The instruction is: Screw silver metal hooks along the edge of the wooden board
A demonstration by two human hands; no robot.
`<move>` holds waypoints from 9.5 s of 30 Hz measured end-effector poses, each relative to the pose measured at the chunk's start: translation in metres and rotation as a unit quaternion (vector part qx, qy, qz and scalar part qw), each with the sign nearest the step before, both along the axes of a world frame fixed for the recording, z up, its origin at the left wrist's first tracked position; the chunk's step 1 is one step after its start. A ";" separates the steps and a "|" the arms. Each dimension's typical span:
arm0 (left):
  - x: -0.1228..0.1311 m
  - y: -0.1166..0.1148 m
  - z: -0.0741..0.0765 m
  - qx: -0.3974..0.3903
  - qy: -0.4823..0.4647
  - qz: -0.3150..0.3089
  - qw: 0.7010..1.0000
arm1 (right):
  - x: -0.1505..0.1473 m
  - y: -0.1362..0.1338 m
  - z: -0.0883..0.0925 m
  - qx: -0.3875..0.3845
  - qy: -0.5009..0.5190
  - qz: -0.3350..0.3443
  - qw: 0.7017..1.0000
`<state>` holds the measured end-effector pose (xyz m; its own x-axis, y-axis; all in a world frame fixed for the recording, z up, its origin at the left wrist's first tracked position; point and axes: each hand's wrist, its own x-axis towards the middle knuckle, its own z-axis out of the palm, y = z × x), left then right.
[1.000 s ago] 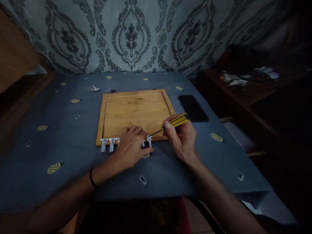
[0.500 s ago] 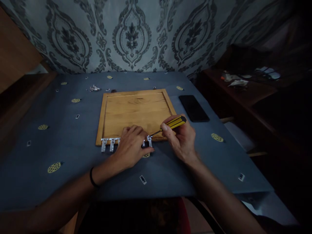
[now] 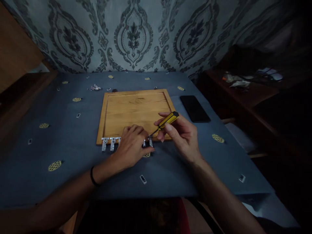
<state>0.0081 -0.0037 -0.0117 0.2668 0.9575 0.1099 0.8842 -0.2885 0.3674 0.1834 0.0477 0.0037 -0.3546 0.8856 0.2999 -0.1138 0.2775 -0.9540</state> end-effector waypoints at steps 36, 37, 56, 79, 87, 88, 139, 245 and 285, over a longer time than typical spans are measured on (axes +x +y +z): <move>0.000 0.001 0.001 -0.004 -0.002 -0.002 1.000 | -0.004 0.000 -0.003 0.043 0.050 -0.095 0.993; 0.000 0.001 0.001 -0.004 -0.002 -0.002 1.000 | -0.005 0.000 -0.003 0.040 0.048 -0.094 0.994; 0.000 0.000 0.002 -0.011 0.006 0.001 1.000 | 0.005 -0.004 -0.002 0.058 0.003 -0.051 0.997; 0.001 0.001 0.004 -0.019 0.019 0.003 1.000 | 0.004 -0.002 0.005 0.038 0.004 -0.027 0.999; 0.001 0.001 0.002 -0.016 0.011 0.005 1.000 | 0.002 -0.002 0.005 0.067 0.040 -0.085 0.993; 0.001 0.001 0.003 -0.017 0.009 0.005 1.000 | 0.002 -0.002 0.005 0.073 0.065 -0.102 0.990; 0.002 0.002 0.007 -0.034 0.019 0.006 0.999 | -0.002 -0.002 0.001 0.058 0.061 -0.113 0.990; 0.000 0.001 0.002 -0.011 0.002 0.009 1.000 | 0.007 0.000 0.009 0.046 -0.015 -0.051 0.998; 0.002 0.002 0.004 -0.021 0.012 0.013 1.000 | 0.007 -0.002 0.004 0.058 0.006 -0.060 0.996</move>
<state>0.0101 -0.0021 -0.0076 0.2429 0.9680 0.0627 0.9000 -0.2490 0.3577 0.1900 0.0460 0.0079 -0.2435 0.8806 0.4065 -0.0852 0.3980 -0.9134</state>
